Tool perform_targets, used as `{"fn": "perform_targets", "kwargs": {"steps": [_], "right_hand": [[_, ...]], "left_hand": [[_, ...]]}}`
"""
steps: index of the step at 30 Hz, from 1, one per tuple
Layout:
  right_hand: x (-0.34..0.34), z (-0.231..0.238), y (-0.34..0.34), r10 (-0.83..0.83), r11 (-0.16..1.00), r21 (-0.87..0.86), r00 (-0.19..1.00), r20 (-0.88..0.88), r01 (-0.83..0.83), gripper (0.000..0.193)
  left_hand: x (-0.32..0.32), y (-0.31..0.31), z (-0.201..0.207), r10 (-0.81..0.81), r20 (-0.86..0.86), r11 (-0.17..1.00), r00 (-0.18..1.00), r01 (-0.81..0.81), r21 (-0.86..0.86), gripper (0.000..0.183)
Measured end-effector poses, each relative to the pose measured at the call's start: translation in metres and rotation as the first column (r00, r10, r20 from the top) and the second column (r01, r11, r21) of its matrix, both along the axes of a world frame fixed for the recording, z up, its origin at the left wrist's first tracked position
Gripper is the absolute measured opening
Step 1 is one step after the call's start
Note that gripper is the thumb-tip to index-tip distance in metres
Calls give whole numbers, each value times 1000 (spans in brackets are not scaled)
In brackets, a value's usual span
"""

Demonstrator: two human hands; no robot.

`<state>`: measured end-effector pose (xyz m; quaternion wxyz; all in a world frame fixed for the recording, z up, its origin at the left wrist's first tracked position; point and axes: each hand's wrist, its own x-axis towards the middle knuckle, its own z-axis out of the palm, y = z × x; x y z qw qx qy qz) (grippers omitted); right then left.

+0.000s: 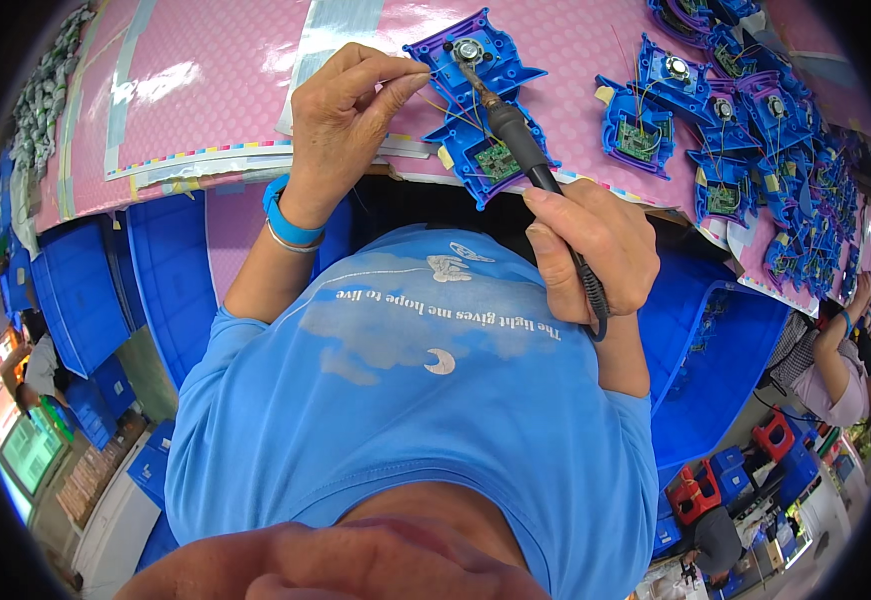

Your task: Soldering components onto electronic circuit boards at a workbench.

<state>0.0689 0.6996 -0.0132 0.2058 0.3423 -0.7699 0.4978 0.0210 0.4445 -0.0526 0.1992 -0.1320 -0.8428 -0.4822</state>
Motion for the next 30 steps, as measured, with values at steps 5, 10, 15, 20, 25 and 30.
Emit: {"fn": "perform_targets", "kwargs": {"steps": [5, 10, 15, 20, 25, 30], "right_hand": [[0, 4, 0, 13, 999, 49, 1000, -4, -13, 24], [0, 6, 3, -1, 998, 65, 994, -105, 8, 23], [4, 11, 10, 14, 999, -41, 999, -38, -16, 28], [-9, 11, -5, -11, 998, -58, 1000, 10, 11, 25], [-14, 7, -7, 13, 999, -40, 1000, -3, -13, 24], [-15, 4, -5, 4, 999, -35, 1000, 31, -3, 22]], "left_hand": [[-4, 3, -4, 11, -27, 999, 1000, -10, 43, 10], [-3, 2, -1, 3, -28, 998, 1000, -2, 65, 10], [0, -3, -4, 0, -61, 998, 998, 4, 66, 11], [1, -5, -5, 35, -53, 999, 998, -34, 20, 9], [2, -7, -5, 50, -49, 999, 998, -49, 3, 9], [5, -7, 0, 52, -5, 999, 999, -52, -6, 9]]}}
